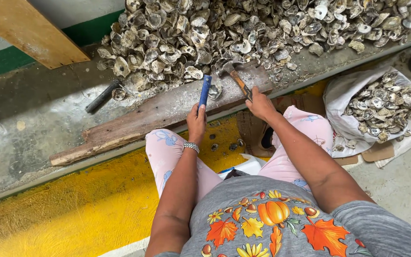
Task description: Cleaning and opening oyster shells using a hammer and a prying tool.
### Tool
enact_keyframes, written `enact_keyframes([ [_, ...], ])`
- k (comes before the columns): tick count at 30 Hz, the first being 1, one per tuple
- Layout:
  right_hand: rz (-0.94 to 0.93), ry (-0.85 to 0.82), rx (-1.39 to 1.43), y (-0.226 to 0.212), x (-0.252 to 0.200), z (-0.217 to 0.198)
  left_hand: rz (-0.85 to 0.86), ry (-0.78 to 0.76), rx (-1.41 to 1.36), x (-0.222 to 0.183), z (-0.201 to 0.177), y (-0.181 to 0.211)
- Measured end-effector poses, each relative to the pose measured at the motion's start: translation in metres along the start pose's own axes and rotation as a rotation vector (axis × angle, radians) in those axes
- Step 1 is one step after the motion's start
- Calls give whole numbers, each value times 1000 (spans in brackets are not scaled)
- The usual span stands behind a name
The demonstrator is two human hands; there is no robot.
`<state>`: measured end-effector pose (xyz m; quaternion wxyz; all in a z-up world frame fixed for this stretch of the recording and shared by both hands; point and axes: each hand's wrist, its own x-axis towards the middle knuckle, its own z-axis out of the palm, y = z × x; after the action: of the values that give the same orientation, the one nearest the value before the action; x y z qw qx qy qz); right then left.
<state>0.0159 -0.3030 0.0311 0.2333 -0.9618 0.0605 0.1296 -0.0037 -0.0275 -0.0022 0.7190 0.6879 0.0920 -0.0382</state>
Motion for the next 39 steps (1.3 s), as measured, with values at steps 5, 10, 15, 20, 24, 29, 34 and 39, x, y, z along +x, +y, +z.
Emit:
enact_keyframes([
  [5,-22,-9,47,-11,-1,-8,-45,20,86,0,1,18],
  [10,-13,-40,142,-26,-8,-22,-78,12,98,-2,3,20],
  [15,-9,-39,212,-19,-3,-13,24,31,244,-2,3,16],
  [20,-22,-34,208,-16,1,-5,-12,54,319,1,3,16],
  [24,-4,-8,268,-26,-8,-13,-65,55,315,4,5,8],
  [29,-172,176,257,-38,-30,-29,-89,34,356,8,6,17],
  [34,-308,225,183,-65,-58,-55,-48,23,411,12,4,14],
  [39,-322,203,102,-99,-93,-85,-69,-10,516,18,4,11],
])
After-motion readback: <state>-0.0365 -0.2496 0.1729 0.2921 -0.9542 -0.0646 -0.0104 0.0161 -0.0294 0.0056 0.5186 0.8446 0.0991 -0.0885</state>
